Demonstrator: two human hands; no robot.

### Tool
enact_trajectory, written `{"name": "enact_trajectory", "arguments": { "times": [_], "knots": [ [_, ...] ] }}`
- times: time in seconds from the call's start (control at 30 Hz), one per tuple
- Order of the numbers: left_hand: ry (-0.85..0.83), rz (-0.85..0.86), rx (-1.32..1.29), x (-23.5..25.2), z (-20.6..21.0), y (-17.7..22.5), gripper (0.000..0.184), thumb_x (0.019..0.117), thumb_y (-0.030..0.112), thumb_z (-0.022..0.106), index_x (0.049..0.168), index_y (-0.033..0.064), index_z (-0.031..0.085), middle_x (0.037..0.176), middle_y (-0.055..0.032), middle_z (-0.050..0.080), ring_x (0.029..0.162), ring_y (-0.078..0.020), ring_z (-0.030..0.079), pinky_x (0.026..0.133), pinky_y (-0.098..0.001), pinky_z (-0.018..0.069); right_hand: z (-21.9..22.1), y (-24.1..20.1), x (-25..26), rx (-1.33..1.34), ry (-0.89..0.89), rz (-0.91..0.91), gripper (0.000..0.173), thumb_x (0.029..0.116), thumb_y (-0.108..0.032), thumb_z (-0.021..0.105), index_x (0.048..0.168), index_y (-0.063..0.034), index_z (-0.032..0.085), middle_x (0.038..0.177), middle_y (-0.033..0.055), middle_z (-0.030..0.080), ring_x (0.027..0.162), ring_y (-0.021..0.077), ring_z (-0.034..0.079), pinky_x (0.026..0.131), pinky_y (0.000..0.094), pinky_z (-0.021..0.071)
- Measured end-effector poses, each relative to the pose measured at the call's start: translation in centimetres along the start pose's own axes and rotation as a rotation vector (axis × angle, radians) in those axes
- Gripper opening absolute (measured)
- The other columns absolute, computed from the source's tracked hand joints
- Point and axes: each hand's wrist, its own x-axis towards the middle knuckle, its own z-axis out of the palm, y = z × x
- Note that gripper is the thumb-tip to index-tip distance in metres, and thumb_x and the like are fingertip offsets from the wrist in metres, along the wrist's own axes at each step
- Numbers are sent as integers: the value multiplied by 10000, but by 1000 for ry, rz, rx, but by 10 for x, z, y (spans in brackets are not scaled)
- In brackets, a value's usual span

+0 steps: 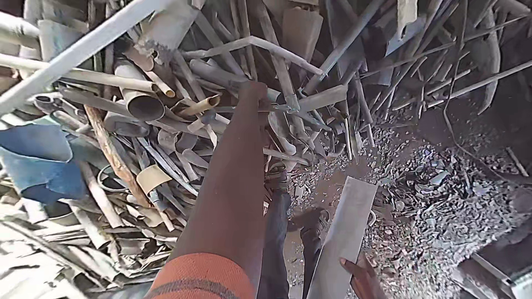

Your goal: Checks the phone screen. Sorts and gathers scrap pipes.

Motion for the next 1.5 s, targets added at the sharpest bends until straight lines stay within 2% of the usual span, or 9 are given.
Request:
{"name": "enact_trajectory", "arguments": {
  "times": [0.17,0.27,0.43,0.57,0.73,0.8,0.97,1.37,1.5],
  "knots": [
    [-39,57,-618,-13,-13,-22,620,993,323,640,1513,71,415,1525,-206,452,1374,-342,500,1066,-521,495,-1,29,14,37,-6,-42,616,851,83,569,1435,34,377,1204,107,641,1023,91,676,883,291,596],
    [-168,287,-834,-78,-22,-56,404,1039,225,491,1412,83,435,1252,-134,593,1103,-243,630,920,-440,562,-21,43,26,9,-48,-86,610,842,21,582,1429,35,417,1207,120,658,1021,112,685,875,314,601],
    [-435,433,-316,-262,25,-193,864,871,84,649,1609,225,222,1364,-51,603,1071,-146,666,869,-378,594,-57,37,34,18,-84,-107,588,894,-33,589,1452,27,414,1219,130,640,1041,134,661,886,338,582],
    [-513,472,9,-387,88,-267,1014,761,172,752,1629,104,232,1356,-133,628,1126,-191,677,927,-410,594,-77,31,58,352,-241,-164,546,912,-92,501,1444,-27,393,1149,100,658,991,154,673,843,372,589],
    [-487,593,356,-462,156,-319,760,825,219,809,1510,93,505,1481,-150,544,1315,-270,577,1083,-476,509,-107,37,64,541,-401,-381,772,820,-696,674,1266,-73,579,1058,35,731,979,141,703,864,389,599],
    [-429,731,452,-470,164,-329,616,819,263,813,1398,141,642,1516,-123,535,1385,-292,526,1111,-517,467,-115,37,68,433,-294,-329,685,906,-471,633,1388,-26,438,1078,71,684,951,140,692,834,360,604],
    [-403,761,603,-416,139,-282,483,923,395,722,1326,131,692,1481,-104,571,1398,-241,515,1155,-438,440,-135,59,86,255,-134,-201,797,813,-227,735,1480,-20,350,1156,128,659,941,180,701,795,371,618],
    [-26,788,799,-90,181,37,1219,821,356,854,1652,104,-1,1498,-300,460,1343,-458,520,1067,-642,457,-93,169,56,395,108,115,714,851,-217,692,1459,-45,360,1136,70,655,931,113,692,802,348,615],
    [-58,771,976,-68,183,0,898,802,233,806,1568,95,358,1346,-271,610,1233,-472,601,988,-688,485,-59,157,54,480,124,134,614,874,-186,660,1408,-57,385,1081,43,665,900,101,698,786,334,621]
  ]
}}
